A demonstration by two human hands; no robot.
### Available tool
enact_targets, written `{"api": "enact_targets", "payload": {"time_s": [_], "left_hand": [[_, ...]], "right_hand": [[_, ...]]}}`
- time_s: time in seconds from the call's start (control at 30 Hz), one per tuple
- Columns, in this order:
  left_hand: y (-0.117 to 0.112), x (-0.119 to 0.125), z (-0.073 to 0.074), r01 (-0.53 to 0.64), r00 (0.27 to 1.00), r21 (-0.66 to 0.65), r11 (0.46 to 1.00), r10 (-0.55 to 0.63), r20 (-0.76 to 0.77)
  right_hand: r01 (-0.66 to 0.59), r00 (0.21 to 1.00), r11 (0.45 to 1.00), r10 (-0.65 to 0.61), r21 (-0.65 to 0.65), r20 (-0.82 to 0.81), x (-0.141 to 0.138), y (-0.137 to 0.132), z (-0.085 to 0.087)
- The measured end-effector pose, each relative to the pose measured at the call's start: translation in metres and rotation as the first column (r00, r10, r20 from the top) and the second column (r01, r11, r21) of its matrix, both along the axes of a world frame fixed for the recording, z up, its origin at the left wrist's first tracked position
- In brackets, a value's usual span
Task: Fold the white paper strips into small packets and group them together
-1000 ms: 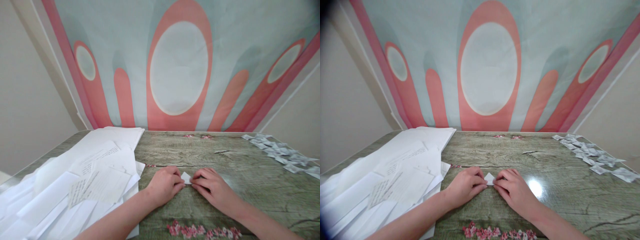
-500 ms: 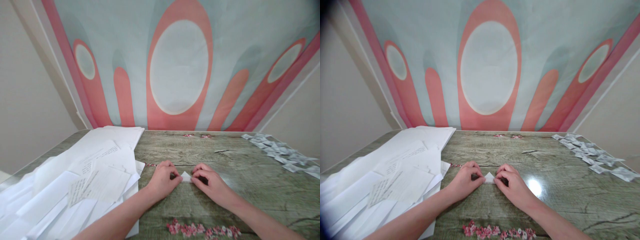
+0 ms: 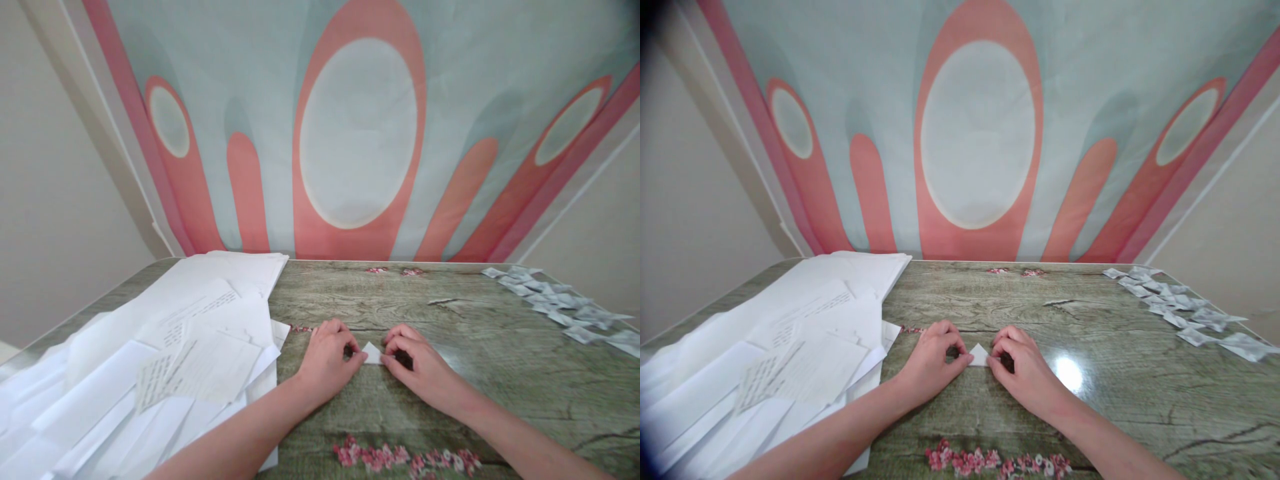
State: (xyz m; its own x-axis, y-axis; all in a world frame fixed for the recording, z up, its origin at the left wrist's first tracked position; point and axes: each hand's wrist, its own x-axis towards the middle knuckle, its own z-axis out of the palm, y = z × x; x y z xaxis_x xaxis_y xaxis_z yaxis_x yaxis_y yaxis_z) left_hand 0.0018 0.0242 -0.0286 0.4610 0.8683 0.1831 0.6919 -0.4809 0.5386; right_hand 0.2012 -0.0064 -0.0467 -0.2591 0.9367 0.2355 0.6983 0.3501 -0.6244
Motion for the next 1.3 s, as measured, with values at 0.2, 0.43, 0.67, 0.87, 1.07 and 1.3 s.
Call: {"api": "enact_targets", "payload": {"time_s": [0.2,0.43,0.67,0.87,1.07,1.3], "left_hand": [[0.001,0.0,-0.004,0.0,1.0,0.035,0.999,0.0,-0.01],[0.0,0.001,-0.003,-0.003,1.0,0.046,0.999,0.004,-0.029],[-0.001,0.002,-0.001,-0.003,0.997,0.067,0.998,0.008,-0.079],[-0.005,0.002,0.006,0.027,0.991,0.09,0.996,-0.015,-0.134],[-0.011,0.004,0.009,0.189,0.964,0.218,0.957,-0.138,-0.23],[-0.021,0.008,0.013,0.373,0.87,0.325,0.869,-0.206,-0.449]], "right_hand": [[0.004,1.0,1.0,-0.004,0.011,0.02,-0.001,0.001,0.0],[0.014,0.999,1.0,-0.014,0.014,0.03,-0.002,0.001,0.002],[0.021,0.998,1.0,-0.022,0.019,0.052,-0.003,0.001,0.002],[0.026,0.997,1.0,-0.027,0.017,0.067,-0.001,0.003,0.001],[0.02,0.997,1.0,-0.02,0.006,0.072,0.001,0.003,-0.003],[0.008,0.997,1.0,-0.009,0.01,0.075,0.001,0.003,-0.001]]}}
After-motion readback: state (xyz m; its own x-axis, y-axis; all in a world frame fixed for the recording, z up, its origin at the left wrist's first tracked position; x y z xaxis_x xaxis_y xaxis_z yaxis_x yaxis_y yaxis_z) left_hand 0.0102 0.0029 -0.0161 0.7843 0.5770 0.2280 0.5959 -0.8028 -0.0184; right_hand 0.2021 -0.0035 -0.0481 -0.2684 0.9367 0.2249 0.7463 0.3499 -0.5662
